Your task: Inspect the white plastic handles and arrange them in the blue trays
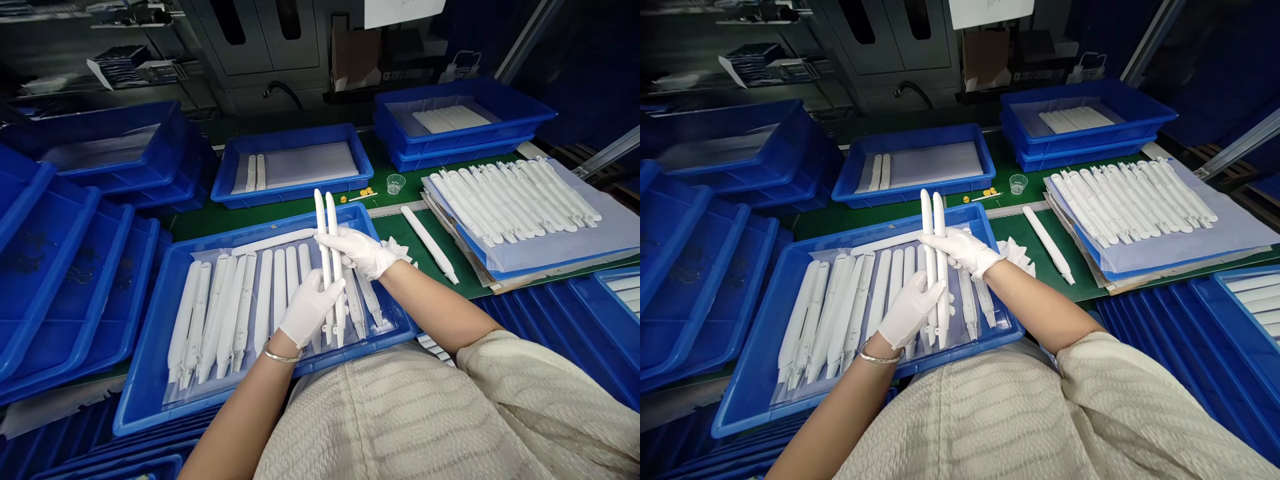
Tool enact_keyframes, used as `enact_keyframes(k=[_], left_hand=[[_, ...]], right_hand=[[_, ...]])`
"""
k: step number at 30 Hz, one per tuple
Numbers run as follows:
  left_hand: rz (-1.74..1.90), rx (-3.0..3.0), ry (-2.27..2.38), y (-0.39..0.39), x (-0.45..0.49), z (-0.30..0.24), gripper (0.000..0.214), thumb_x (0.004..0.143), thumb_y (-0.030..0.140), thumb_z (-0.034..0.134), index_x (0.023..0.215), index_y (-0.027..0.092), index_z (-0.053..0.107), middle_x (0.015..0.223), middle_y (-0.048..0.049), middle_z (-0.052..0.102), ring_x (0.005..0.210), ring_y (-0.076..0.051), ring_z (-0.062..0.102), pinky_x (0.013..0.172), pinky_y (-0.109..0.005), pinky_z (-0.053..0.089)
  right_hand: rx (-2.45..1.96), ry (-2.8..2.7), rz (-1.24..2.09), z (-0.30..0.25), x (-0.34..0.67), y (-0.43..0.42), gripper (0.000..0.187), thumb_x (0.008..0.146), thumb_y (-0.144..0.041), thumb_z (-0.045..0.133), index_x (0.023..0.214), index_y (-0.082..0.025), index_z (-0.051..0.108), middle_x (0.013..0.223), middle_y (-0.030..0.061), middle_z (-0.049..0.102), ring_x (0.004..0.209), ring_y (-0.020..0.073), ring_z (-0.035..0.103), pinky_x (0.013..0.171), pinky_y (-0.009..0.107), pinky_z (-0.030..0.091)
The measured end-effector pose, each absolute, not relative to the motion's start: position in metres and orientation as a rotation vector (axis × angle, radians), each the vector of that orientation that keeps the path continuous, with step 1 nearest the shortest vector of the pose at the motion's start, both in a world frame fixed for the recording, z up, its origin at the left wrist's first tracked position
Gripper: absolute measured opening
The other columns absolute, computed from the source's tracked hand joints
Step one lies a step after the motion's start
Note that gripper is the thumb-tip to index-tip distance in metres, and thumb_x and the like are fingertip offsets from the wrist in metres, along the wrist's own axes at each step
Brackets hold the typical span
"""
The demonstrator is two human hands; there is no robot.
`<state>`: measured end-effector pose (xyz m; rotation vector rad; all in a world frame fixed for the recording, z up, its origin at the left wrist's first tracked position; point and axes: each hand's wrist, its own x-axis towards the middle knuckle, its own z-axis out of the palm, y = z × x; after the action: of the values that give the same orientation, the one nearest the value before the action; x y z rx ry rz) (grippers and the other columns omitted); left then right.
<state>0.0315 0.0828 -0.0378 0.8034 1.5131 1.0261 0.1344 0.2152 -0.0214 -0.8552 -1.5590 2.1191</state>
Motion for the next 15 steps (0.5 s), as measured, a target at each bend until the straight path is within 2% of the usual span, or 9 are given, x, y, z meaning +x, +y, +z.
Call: enact_keyframes(k=[5, 9, 11, 15], left_hand=[[0.969, 0.84, 1.479, 0.079, 0.032, -0.036, 0.05, 0.08, 0.052, 0.075, 0.107, 0.018, 0.049, 0.078, -0.0015, 0.067, 0.059, -0.019, 0.069, 0.05, -0.029, 0.055], [0.947, 0.614, 1.187, 0.07, 0.037, -0.029, 0.072, 0.067, 0.043, 0.088, 0.117, 0.02, 0.041, 0.097, -0.0064, 0.07, 0.08, -0.025, 0.075, 0.063, -0.034, 0.062], [0.903, 0.571, 1.123, 0.067, 0.042, -0.028, 0.075, 0.064, 0.042, 0.09, 0.117, 0.02, 0.041, 0.094, -0.0061, 0.071, 0.071, -0.022, 0.075, 0.058, -0.032, 0.06], [0.893, 0.666, 1.126, 0.068, 0.048, -0.033, 0.062, 0.07, 0.043, 0.084, 0.11, 0.02, 0.043, 0.068, 0.0012, 0.069, 0.045, -0.015, 0.064, 0.043, -0.025, 0.05]], right_hand=[[-0.917, -1.586, 2.079, -0.026, 0.133, 0.219, 0.047, 0.076, -0.053, 0.081, 0.07, -0.02, 0.047, 0.05, -0.0069, 0.036, 0.043, 0.0072, 0.029, 0.04, 0.022, 0.018], [-0.956, -1.545, 2.028, -0.03, 0.135, 0.226, 0.048, 0.075, -0.057, 0.08, 0.073, -0.021, 0.049, 0.052, -0.0058, 0.039, 0.045, 0.0085, 0.031, 0.042, 0.024, 0.02], [-0.985, -1.537, 1.984, -0.031, 0.135, 0.229, 0.049, 0.074, -0.059, 0.081, 0.075, -0.021, 0.05, 0.055, -0.0055, 0.04, 0.046, 0.0086, 0.031, 0.042, 0.024, 0.02], [-1.004, -1.52, 1.963, -0.031, 0.134, 0.231, 0.048, 0.074, -0.061, 0.08, 0.079, -0.021, 0.054, 0.061, -0.0038, 0.044, 0.05, 0.0098, 0.036, 0.045, 0.024, 0.024]])
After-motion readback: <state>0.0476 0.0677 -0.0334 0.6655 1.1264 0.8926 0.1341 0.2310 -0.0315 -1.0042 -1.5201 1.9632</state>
